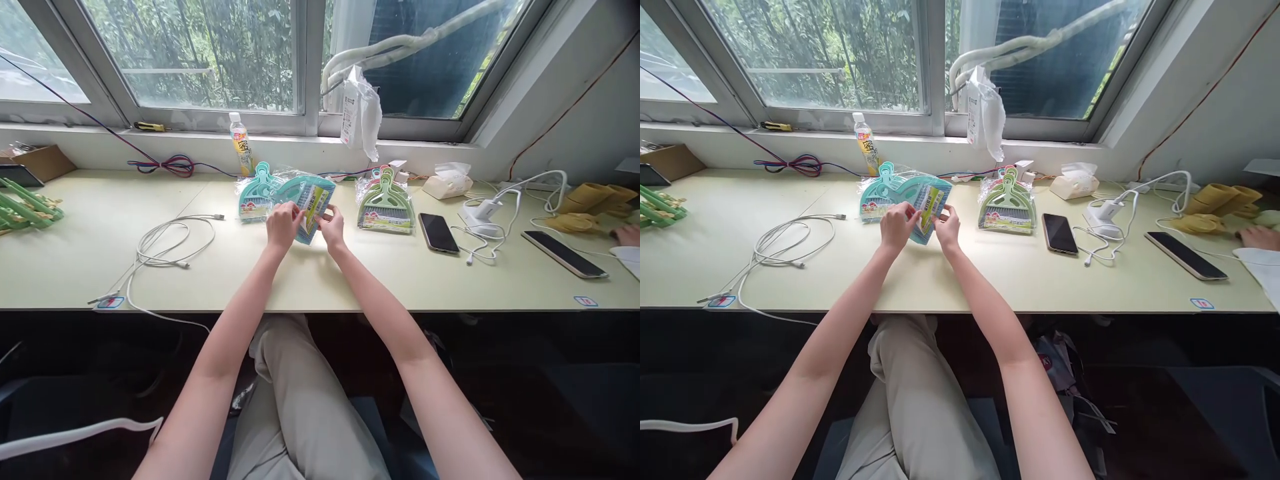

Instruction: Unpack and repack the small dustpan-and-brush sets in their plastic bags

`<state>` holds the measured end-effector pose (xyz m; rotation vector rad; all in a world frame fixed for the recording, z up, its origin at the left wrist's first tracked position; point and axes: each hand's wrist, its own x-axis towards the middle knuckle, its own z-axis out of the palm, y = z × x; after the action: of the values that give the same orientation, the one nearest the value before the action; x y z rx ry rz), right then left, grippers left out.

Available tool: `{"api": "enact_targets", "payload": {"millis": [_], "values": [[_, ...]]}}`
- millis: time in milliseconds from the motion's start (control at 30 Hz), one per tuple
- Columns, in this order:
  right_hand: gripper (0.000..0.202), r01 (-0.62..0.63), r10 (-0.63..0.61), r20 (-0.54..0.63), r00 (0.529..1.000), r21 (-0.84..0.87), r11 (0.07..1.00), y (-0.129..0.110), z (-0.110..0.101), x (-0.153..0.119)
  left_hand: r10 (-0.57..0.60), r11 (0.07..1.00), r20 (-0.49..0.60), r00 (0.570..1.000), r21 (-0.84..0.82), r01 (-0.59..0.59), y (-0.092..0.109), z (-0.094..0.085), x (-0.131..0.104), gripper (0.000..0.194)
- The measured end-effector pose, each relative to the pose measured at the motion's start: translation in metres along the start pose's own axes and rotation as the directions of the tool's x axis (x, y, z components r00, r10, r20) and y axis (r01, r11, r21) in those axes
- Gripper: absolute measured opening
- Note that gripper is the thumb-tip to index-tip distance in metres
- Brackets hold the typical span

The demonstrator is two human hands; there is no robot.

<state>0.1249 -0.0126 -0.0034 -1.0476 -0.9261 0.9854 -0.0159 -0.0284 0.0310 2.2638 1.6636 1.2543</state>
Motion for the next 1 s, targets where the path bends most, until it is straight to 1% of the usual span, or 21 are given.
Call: {"api": "enact_targets", "payload": {"millis": [67,133,233,333,433,533,700,767,867,933,1000], "values": [[0.038,-0.016,0.016,-0.013,1.000,-0.019,1.000,0.003,0.001,0.001,-0.034,0.999,0.013,0.999,0.001,0.034,0.000,-0.002,0.000,0.017],[0.037,-0.016,0.013,-0.039,0.999,-0.054,0.998,0.004,0.000,0.002,-0.042,0.999,0.034,0.999,-0.028,0.043,0.003,-0.003,-0.001,0.017],[0.035,0.003,-0.011,-0.072,0.997,-0.118,0.993,0.005,-0.002,0.004,0.023,1.000,0.102,0.994,0.002,-0.024,0.008,0.000,-0.004,0.026],[0.037,-0.001,-0.008,-0.079,0.997,-0.121,0.993,0.007,-0.004,0.005,0.089,0.990,0.193,0.977,0.092,-0.109,0.010,0.005,-0.006,0.025],[0.038,-0.017,0.011,-0.085,0.996,-0.075,0.997,0.009,-0.005,0.007,0.105,0.983,0.204,0.973,0.128,-0.133,0.008,0.007,-0.006,0.020],[0.038,-0.020,0.015,-0.103,0.995,-0.045,0.999,0.012,-0.007,0.010,0.098,0.976,0.208,0.973,0.171,-0.135,0.006,0.009,-0.005,0.023],[0.035,0.002,-0.013,-0.108,0.994,-0.103,0.995,0.012,-0.008,0.014,0.070,0.968,0.271,0.960,0.216,-0.131,0.008,0.018,-0.007,0.021],[0.034,-0.001,-0.012,-0.109,0.994,-0.124,0.992,0.011,-0.008,0.013,0.077,0.956,0.266,0.961,0.254,-0.147,0.011,0.019,-0.008,0.023],[0.035,-0.017,0.009,-0.090,0.996,-0.091,0.996,0.009,-0.008,0.012,0.112,0.927,0.223,0.968,0.328,-0.183,0.015,0.016,-0.010,0.028],[0.036,-0.007,0.004,-0.042,0.999,-0.074,0.997,0.007,-0.007,0.011,0.121,0.927,0.203,0.972,0.328,-0.184,0.016,0.013,-0.010,0.031],[0.036,0.016,-0.015,0.016,1.000,-0.092,0.996,0.005,-0.007,0.011,0.094,0.945,0.193,0.977,0.291,-0.148,0.015,0.012,-0.010,0.033]]}}
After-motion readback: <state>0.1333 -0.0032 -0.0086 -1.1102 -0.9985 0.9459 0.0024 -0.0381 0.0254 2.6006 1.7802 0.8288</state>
